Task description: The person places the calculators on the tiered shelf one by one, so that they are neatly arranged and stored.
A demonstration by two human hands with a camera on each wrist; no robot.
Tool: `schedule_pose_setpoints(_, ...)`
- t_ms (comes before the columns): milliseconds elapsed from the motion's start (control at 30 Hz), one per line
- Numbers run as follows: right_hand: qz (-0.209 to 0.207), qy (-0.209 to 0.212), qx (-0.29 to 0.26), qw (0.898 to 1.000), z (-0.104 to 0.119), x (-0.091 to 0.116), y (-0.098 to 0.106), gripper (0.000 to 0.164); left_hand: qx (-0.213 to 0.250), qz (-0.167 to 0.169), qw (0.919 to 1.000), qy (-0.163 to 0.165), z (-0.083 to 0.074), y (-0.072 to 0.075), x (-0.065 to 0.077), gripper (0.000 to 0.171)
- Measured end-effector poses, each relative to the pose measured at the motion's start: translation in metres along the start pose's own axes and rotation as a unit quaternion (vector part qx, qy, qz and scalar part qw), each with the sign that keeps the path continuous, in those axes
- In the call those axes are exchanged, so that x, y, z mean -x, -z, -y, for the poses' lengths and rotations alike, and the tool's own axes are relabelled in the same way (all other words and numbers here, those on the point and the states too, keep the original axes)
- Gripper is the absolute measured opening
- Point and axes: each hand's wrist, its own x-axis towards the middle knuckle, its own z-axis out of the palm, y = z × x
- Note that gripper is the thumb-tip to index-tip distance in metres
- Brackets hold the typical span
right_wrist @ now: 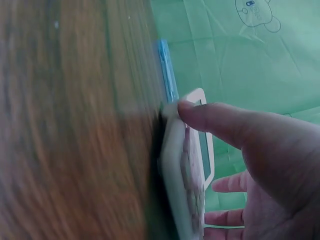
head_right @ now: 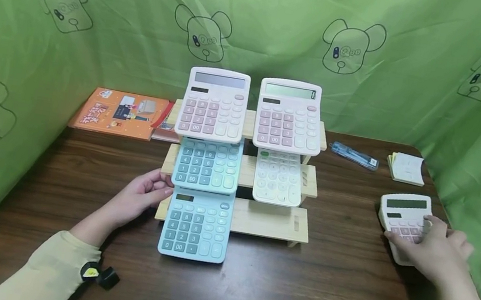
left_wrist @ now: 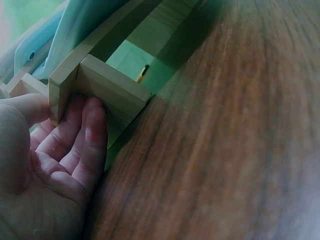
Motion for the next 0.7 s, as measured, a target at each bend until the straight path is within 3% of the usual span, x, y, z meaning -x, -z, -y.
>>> schedule_pose_setpoints(133,0.017,0.006,-0.007,1.0,0.008,0.001,0.001,0.115,0.003,0.002,1.0,0.004,-0.004,-0.001,0.0,0.018)
schedule_pose_setpoints(300,0.039,-0.003,-0.002,0.999,0.014,0.002,0.003,0.118,-0.001,0.003,1.0,-0.002,-0.023,-0.004,0.006,0.016)
schedule_pose_setpoints(533,0.009,0.002,-0.014,1.0,0.02,0.001,0.002,0.135,-0.006,0.002,0.9999,-0.01,-0.03,-0.006,0.009,0.014)
schedule_pose_setpoints(600,0.0,0.008,-0.043,0.999,0.021,-0.001,0.002,0.124,-0.004,0.002,1.0,-0.008,-0.029,-0.005,0.009,0.014)
schedule_pose_setpoints(700,0.011,0.029,-0.103,0.994,0.022,-0.003,0.004,0.092,-0.004,0.004,0.9999,-0.008,-0.029,-0.005,0.008,0.015)
